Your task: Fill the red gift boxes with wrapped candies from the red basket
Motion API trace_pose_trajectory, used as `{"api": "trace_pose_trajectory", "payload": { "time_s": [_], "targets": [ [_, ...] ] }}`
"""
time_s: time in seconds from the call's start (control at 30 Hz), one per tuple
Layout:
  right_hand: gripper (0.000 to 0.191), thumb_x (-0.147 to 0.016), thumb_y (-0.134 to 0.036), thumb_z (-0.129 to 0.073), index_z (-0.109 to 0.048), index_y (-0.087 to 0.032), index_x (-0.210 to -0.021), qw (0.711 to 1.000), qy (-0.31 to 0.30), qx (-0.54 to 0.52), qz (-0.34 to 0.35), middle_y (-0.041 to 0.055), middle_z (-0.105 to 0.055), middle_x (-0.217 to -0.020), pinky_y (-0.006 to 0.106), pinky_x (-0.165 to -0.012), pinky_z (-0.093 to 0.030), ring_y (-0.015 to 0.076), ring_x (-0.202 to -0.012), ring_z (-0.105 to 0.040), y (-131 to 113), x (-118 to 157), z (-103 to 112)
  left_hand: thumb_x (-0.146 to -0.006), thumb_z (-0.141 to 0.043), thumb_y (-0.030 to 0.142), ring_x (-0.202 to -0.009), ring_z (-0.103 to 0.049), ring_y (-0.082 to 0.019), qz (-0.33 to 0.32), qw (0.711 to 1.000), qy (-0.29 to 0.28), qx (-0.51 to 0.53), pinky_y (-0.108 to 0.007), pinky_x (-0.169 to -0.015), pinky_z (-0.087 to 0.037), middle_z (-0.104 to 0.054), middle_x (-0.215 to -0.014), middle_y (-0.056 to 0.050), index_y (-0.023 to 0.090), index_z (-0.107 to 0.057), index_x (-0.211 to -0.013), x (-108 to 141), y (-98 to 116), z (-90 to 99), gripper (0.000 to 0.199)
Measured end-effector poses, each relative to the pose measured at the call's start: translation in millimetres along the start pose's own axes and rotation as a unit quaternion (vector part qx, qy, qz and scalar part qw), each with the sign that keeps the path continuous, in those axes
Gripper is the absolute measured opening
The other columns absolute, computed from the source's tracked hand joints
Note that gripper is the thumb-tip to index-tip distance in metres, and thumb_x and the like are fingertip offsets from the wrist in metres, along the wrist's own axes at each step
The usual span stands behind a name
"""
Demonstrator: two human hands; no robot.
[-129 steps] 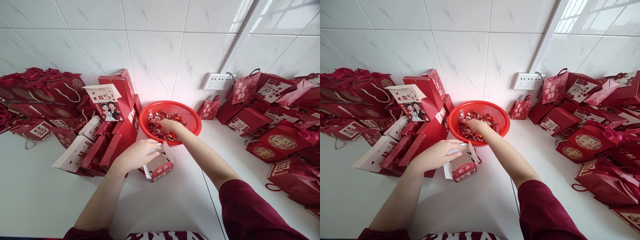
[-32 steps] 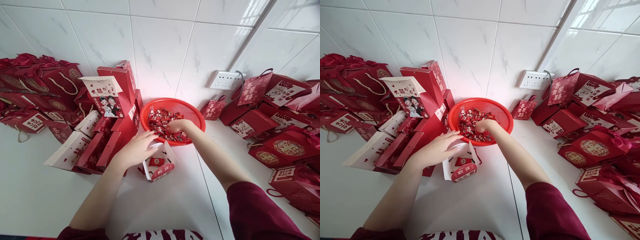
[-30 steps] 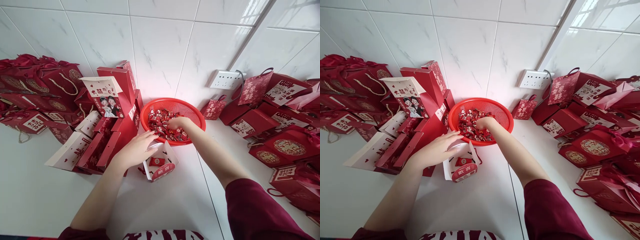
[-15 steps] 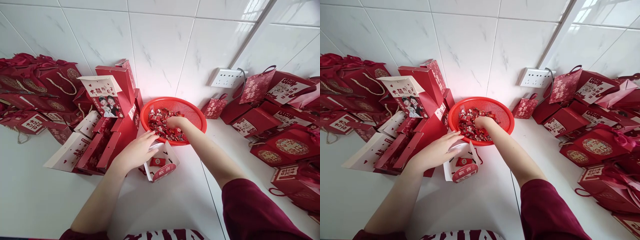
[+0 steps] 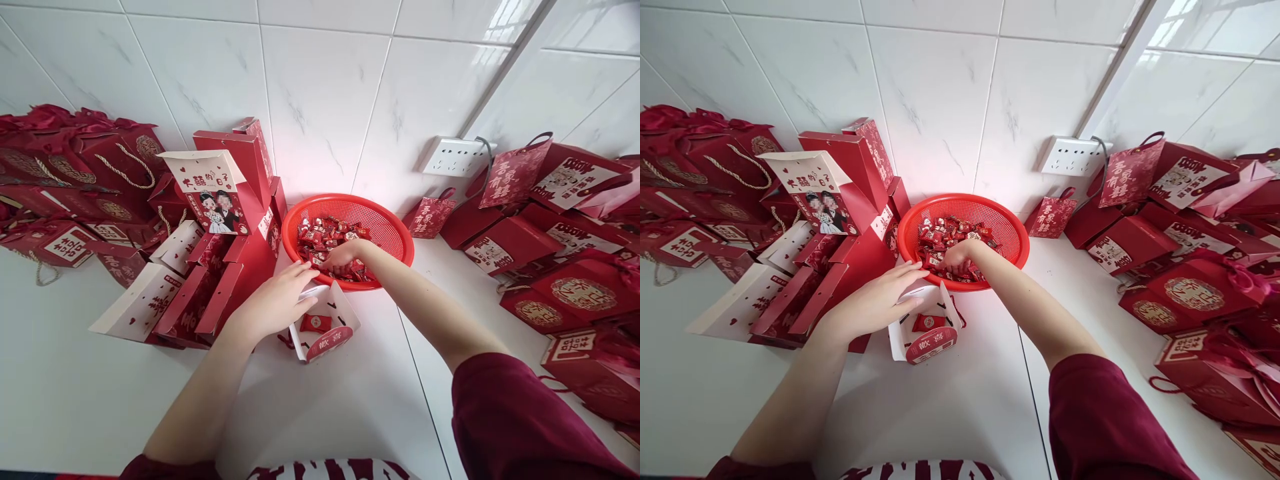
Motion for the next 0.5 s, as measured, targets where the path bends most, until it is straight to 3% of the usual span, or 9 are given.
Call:
{"api": "trace_pose_trajectory", "payload": {
  "time_s": [0.23,0.37,0.5],
  "targets": [
    [0.065,-0.078,-0.073,-0.059,-0.068,-0.015,-0.109,0.986,-0.123,-0.093,0.064,0.0094,-0.071,-0.098,0.031,-0.078,-0.052,0.0219,-0.088,-0.067,-16.8,8.6,-19.9,-0.098,-0.041,0.037,-0.150,-0.022,-0.024,0.005,1.000,0.003,-0.018,-0.044,-0.118,-0.033,-0.028,-0.162,-0.003,0.026,-0.038,-0.151,-1.5,-1.1,-1.7,0.054],
    [0.065,-0.077,-0.073,-0.062,-0.067,-0.018,-0.111,0.978,-0.139,-0.129,0.088,0.0073,-0.070,-0.098,0.029,-0.077,-0.051,0.0188,-0.086,-0.066,-17.2,13.8,-21.4,-0.100,-0.029,0.022,-0.150,-0.021,-0.019,0.001,0.999,-0.002,-0.041,-0.041,-0.120,-0.030,-0.030,-0.161,0.001,0.026,-0.037,-0.152,-1.9,0.1,-3.6,0.052],
    [0.062,-0.077,-0.074,-0.062,-0.066,-0.018,-0.103,0.972,-0.144,-0.154,0.105,0.0034,-0.066,-0.084,0.027,-0.070,-0.049,0.0158,-0.074,-0.062,-17.7,16.8,-20.4,-0.100,-0.028,0.020,-0.151,-0.018,-0.019,0.004,0.999,-0.009,-0.045,-0.041,-0.121,-0.029,-0.027,-0.162,0.001,0.027,-0.035,-0.153,-2.0,0.1,-5.4,0.053]
  ]
}}
Point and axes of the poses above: each hand's wrist, its own x-axis away from the middle knuckle, its own z-axis out of the back of the hand, y = z × x, the point moved 8 cm from there along -x, towards the middle knuckle
